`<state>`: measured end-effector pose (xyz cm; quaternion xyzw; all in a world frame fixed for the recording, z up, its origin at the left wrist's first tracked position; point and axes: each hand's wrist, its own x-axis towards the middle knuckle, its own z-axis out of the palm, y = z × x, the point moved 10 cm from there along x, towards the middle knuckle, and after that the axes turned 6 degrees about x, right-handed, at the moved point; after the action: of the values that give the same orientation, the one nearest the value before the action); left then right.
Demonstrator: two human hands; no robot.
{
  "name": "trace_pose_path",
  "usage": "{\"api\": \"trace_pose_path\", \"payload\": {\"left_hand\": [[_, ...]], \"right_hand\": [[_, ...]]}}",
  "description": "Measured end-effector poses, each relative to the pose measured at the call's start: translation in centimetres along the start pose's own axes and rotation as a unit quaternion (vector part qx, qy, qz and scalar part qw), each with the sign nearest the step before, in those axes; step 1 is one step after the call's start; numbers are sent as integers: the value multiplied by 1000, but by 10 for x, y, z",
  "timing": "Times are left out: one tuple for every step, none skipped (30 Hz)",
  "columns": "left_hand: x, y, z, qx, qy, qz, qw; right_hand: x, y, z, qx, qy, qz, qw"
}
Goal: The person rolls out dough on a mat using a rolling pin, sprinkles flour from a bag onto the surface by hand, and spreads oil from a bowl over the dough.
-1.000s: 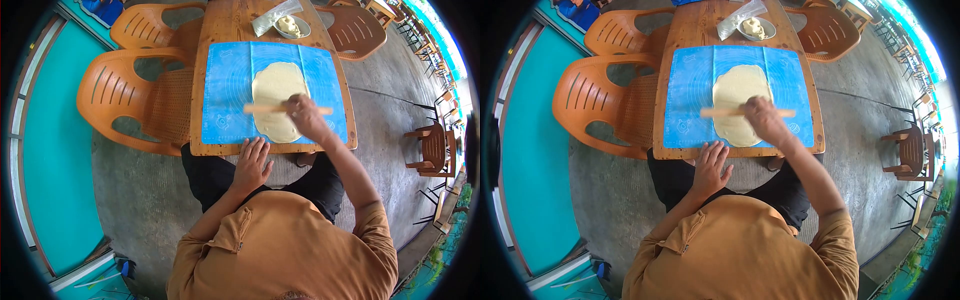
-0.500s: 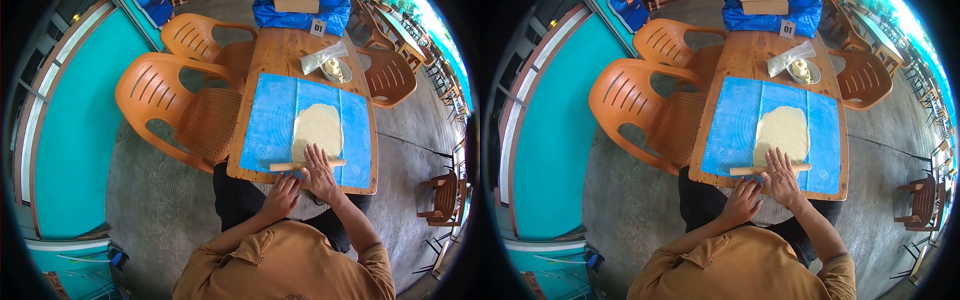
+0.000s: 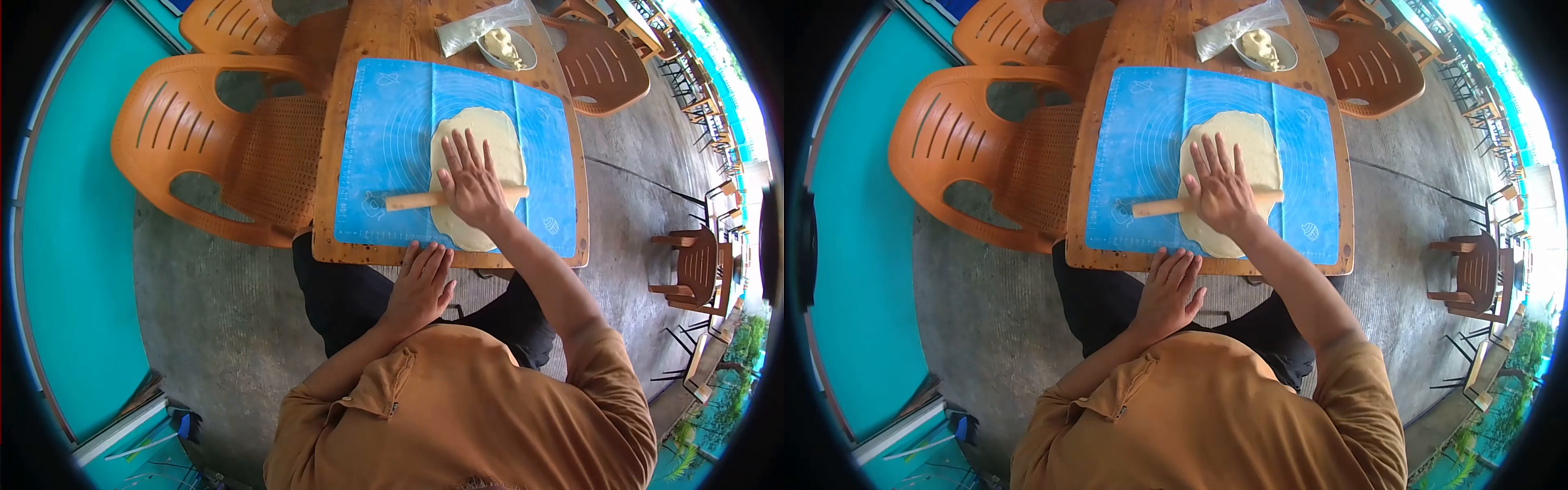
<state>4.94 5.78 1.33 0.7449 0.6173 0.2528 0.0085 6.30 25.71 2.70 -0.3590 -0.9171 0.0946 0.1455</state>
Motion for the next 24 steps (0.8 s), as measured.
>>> {"api": "trace_pose_path", "payload": {"left_hand": [[0,0,-1,-2,4,3,1000],[1,0,-2,-4,8,6,1000],[2,0,-3,-7,7,6,1000],[2,1,-3,-6,5,2,1000],[3,1,-4,-4,3,0,1000],[4,2,-5,-5,1,2,1000],[5,1,-5,-4,-2,0,1000],[5,2,-6,-4,-8,-1,1000],[5,2,-5,-1,-11,5,1000],[5,2,-5,-4,-4,3,1000],[4,1,-5,-6,3,2,1000],[6,3,-6,-3,4,8,1000],[6,4,-7,-3,1,5,1000],[7,2,-8,-3,-2,2,1000],[8,1,-8,-1,-2,8,1000],[8,1,-9,-6,8,9,1000],[6,2,-9,-14,17,7,1000],[5,3,-8,-17,16,4,1000],[6,2,-8,-15,9,0,1000],[7,2,-7,-12,3,-2,1000],[8,2,-7,-15,2,3,1000],[7,2,-7,-13,2,0,1000],[7,3,-7,-10,2,-3,1000],[6,4,-6,-10,-2,-1,1000]], "right_hand": [[8,3,1,2,4,3,1000],[15,6,2,5,10,-1,1000],[21,9,4,4,8,1,1000],[26,12,7,6,2,5,1000],[33,16,9,8,-4,10,1000],[40,24,14,7,9,11,1000],[50,28,16,8,11,14,1000],[57,30,15,-13,26,20,999],[66,32,13,-34,42,26,998],[74,33,9,-40,54,34,997],[80,34,5,-39,61,37,997],[86,32,1,-54,70,33,996],[87,31,-4,-70,79,30,994],[84,28,-6,-66,83,21,994],[77,24,-10,-66,88,24,994],[67,23,-12,18,84,45,995],[56,22,-10,102,75,65,990],[44,16,-11,84,57,63,993],[32,16,-3,83,53,67,993],[23,16,9,47,32,62,996],[18,14,13,9,13,57,998],[16,9,9,-8,44,34,998],[21,11,11,-8,44,37,998],[29,15,11,-13,53,47,997]]}}
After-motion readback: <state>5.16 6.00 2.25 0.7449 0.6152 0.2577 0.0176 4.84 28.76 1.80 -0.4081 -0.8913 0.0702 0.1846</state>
